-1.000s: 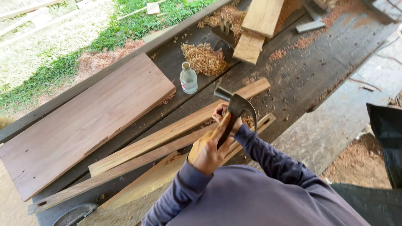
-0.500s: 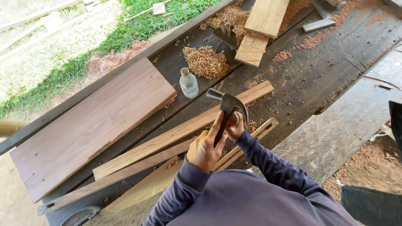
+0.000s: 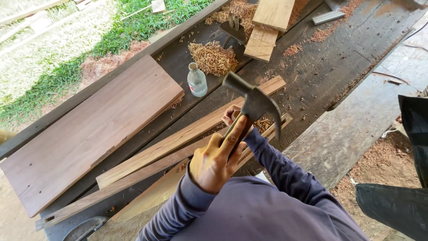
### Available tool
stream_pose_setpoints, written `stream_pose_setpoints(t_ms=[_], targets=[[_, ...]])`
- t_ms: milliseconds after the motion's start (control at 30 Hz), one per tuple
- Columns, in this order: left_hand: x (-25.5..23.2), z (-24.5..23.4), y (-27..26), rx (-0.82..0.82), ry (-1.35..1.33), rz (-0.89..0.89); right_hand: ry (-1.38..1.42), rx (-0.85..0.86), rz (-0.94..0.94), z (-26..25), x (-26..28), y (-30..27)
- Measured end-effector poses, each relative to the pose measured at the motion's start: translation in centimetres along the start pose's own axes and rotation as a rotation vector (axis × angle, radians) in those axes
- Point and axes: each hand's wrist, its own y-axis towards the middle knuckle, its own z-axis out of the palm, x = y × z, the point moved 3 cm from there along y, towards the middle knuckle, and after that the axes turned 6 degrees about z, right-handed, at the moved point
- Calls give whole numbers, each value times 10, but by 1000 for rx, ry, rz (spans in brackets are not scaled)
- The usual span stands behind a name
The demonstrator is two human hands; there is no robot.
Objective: Using a chisel and hammer to refine a joint in a piece of wood.
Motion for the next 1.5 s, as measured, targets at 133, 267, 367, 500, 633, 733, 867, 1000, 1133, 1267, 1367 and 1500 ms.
stream_pose_setpoints(t_ms=[133,267,367,500,633,733,867,1000,1133,1267,1367,1500], targets=[[38,45,-16,156,57,-29,138,8,-29,12,30,-4],[35,28,-12,111,23,-101,332,41,-65,14,47,-5],[15,-5,-3,37,39,-80,218,72,-105,3,37,-6],[10,-14,1,-130,50,-2,-104,82,-206,0,49,-9],[50,43,-12,67,120,-130,481,206,-50,9,20,-12],[58,50,-12,-60,-393,-37,1142,161,361,12,7,-9],[38,28,-8,75,39,-104,511,132,51,10,27,-12],[18,1,0,12,28,-53,-73,42,-20,8,-3,-10],[40,33,-15,18,65,-30,49,36,-21,13,17,-10],[54,55,-23,157,55,-146,54,36,-66,18,34,-6],[52,56,-24,143,94,-169,-48,29,-130,15,54,-8],[51,54,-21,154,44,-191,-130,69,-121,12,80,-7]])
